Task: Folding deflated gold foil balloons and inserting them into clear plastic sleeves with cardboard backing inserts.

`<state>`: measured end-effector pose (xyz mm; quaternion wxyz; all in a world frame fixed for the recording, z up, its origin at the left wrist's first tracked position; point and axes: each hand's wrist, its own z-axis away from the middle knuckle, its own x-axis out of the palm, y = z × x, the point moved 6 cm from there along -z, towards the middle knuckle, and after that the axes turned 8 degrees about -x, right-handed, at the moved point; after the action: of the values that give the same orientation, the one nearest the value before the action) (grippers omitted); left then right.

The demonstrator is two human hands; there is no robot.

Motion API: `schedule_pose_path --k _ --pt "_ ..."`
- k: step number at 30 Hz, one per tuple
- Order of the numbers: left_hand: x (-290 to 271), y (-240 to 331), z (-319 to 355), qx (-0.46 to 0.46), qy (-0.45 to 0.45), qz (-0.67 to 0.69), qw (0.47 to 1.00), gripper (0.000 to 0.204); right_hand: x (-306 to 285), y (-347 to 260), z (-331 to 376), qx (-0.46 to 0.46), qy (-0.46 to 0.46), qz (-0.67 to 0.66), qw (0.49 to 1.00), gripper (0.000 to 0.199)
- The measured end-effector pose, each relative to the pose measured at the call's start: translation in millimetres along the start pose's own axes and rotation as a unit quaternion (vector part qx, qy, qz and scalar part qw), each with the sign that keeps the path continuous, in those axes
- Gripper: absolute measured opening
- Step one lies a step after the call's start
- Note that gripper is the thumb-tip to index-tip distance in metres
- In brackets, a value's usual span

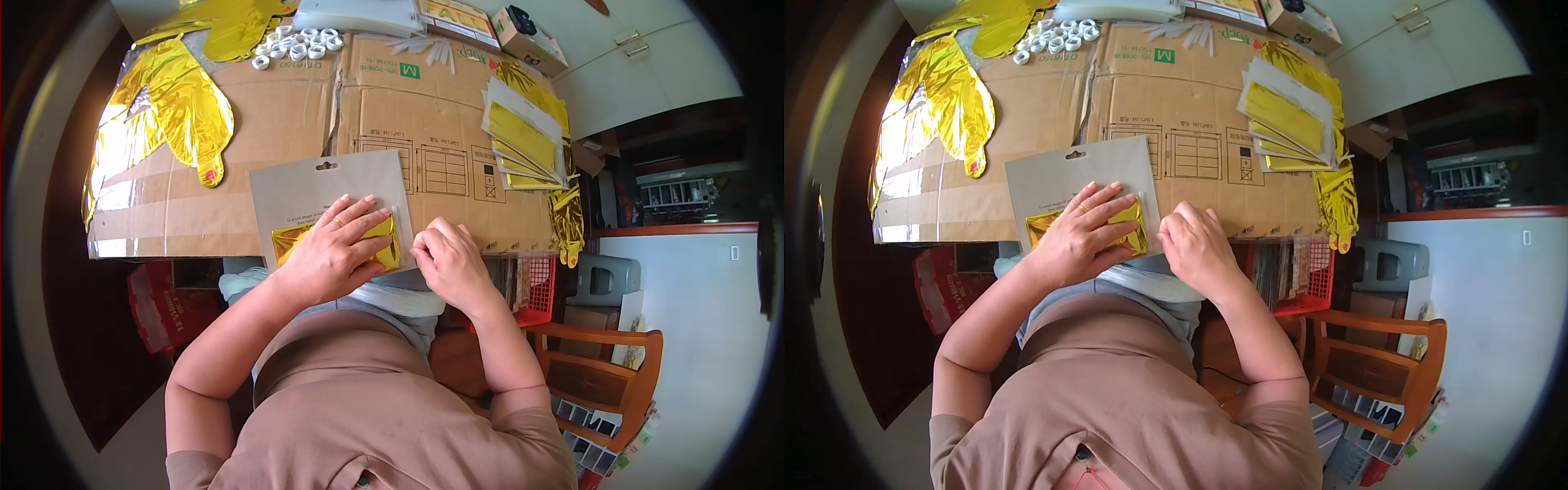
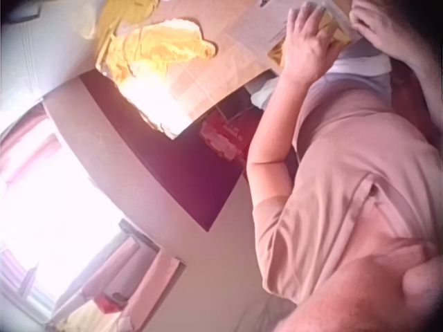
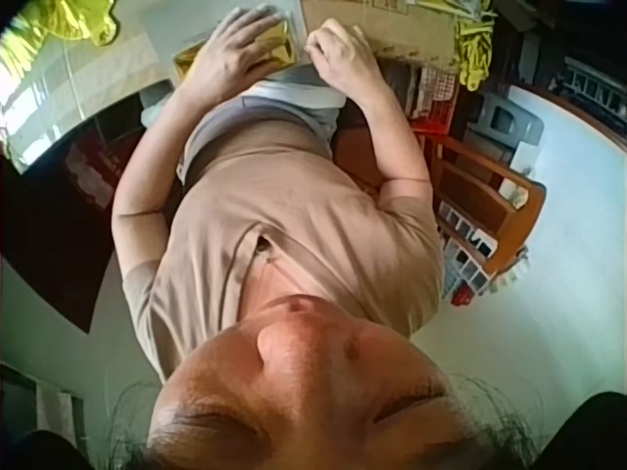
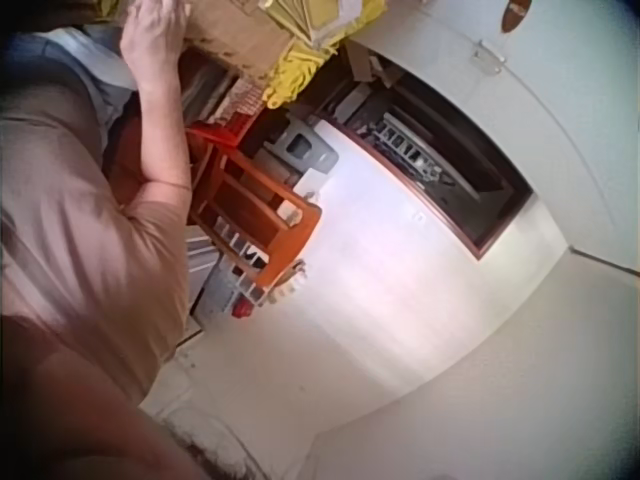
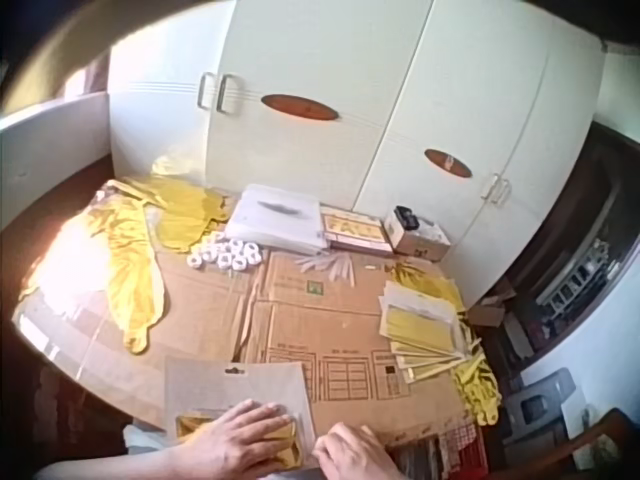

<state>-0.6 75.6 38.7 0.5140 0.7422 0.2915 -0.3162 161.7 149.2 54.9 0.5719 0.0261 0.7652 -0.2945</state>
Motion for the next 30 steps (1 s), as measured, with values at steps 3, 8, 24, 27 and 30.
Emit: schedule_pose_path --k 3,8,24,27,30 --pt "0.3 -0.3 -0.3 0.000 -0.002 0.002 1.000 0.040 2.6 -2.4 1.2 -0.019 -0.002 0.018 1.000 0.012" --pt "0.7 -1.8 -1.0 -0.009 -0.015 0.012 1.000 0.040 2.6 -12.4 4.2 -0.064 0.002 -0.013 0.998 0.015" --pt "-1.1 -9.7 -9.0 -0.005 -0.072 0.024 0.997 0.043 2.4 -9.5 16.0 0.020 0.087 -0.117 0.989 0.026" --pt "-5.0 -8.9 -15.6 0.013 -0.072 0.006 0.997 0.042 2.5 -8.3 11.0 0.093 0.072 -0.132 0.984 0.028" --pt "-12.5 -9.9 -24.8 0.062 -0.070 -0.025 0.995 0.036 7.0 -3.0 8.4 0.109 0.070 -0.128 0.983 0.023"
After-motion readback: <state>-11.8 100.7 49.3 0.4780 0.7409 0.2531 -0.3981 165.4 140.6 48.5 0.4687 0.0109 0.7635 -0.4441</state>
